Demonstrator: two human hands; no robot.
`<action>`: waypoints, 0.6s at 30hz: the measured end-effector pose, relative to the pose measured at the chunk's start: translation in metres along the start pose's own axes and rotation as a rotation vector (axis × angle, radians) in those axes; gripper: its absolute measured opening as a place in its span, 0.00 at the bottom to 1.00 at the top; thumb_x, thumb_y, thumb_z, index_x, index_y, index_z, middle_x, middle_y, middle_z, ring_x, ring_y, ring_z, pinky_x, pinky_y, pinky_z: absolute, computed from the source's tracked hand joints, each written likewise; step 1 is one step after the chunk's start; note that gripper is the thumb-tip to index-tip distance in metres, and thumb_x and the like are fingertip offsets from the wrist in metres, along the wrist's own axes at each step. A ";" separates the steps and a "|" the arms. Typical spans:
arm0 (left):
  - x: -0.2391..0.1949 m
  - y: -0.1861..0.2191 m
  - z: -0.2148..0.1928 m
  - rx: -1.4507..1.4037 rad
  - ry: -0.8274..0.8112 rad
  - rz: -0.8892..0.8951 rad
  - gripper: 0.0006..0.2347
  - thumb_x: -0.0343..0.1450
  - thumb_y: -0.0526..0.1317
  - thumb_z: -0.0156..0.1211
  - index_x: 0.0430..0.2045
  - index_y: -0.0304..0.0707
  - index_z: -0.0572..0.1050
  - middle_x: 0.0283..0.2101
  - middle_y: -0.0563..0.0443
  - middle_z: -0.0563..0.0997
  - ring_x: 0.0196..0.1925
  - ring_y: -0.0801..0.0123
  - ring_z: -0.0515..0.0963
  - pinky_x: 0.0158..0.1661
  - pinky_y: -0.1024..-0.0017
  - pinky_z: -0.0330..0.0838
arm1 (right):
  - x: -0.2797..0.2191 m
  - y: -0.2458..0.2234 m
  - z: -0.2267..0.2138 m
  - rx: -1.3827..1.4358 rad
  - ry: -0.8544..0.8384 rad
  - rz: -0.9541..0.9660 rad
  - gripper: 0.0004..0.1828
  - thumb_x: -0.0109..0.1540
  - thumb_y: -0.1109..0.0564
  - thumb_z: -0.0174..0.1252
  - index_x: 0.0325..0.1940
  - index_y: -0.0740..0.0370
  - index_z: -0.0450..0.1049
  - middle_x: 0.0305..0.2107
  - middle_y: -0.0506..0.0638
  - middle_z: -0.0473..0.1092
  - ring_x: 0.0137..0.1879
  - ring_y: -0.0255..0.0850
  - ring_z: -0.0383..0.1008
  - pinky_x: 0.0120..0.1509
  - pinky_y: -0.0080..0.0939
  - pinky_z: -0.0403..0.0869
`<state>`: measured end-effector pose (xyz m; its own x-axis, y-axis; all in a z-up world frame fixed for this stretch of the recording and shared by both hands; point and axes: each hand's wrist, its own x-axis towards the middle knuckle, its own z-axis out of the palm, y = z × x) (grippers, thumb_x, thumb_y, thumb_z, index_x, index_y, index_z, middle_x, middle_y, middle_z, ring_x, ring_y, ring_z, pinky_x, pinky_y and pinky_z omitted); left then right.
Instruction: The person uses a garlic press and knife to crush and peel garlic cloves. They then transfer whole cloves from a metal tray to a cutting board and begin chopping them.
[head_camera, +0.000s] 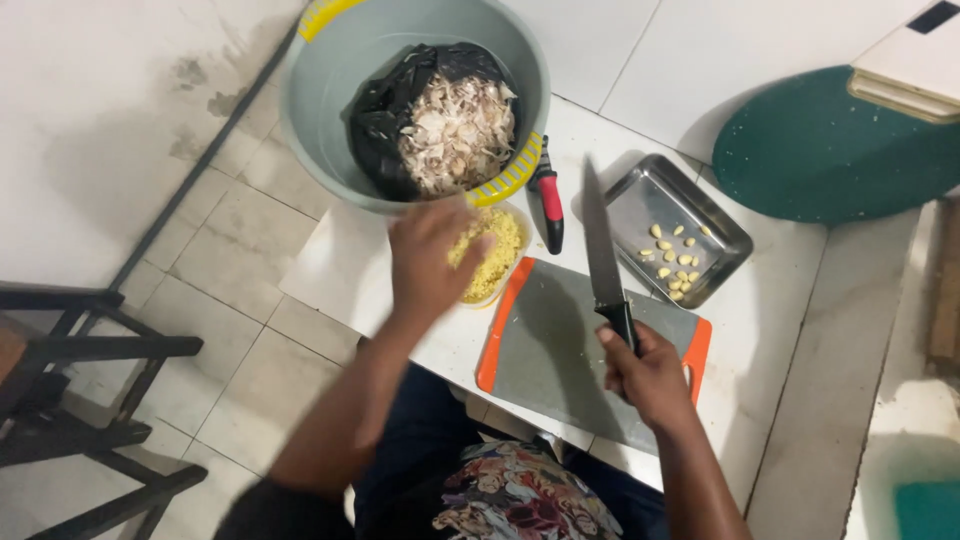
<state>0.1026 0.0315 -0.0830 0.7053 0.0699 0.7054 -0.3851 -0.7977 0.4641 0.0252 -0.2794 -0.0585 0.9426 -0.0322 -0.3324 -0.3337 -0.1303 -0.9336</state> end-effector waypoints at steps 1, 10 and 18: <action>-0.027 0.016 -0.006 -0.009 -0.007 0.004 0.13 0.71 0.54 0.68 0.43 0.52 0.84 0.45 0.55 0.83 0.54 0.57 0.81 0.56 0.55 0.67 | 0.002 0.005 -0.009 0.003 0.011 0.004 0.12 0.66 0.54 0.64 0.37 0.68 0.77 0.11 0.58 0.65 0.12 0.47 0.69 0.12 0.36 0.61; -0.168 0.036 -0.024 -0.127 0.025 -0.462 0.36 0.63 0.45 0.79 0.66 0.33 0.69 0.59 0.38 0.67 0.58 0.47 0.74 0.56 0.53 0.71 | -0.002 0.127 -0.126 -0.744 0.476 -0.064 0.22 0.68 0.47 0.65 0.44 0.73 0.76 0.31 0.73 0.70 0.41 0.69 0.73 0.46 0.59 0.70; -0.123 -0.002 0.026 0.022 -0.226 -0.305 0.57 0.49 0.43 0.87 0.76 0.40 0.54 0.73 0.14 0.49 0.70 0.14 0.58 0.62 0.29 0.61 | 0.031 0.137 -0.133 -0.368 0.543 0.091 0.18 0.74 0.46 0.58 0.41 0.63 0.70 0.20 0.55 0.63 0.24 0.48 0.67 0.26 0.48 0.66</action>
<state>0.0323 0.0089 -0.1851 0.8999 0.1744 0.3996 -0.1259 -0.7735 0.6211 0.0105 -0.4303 -0.1792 0.8155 -0.5420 -0.2032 -0.4769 -0.4301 -0.7665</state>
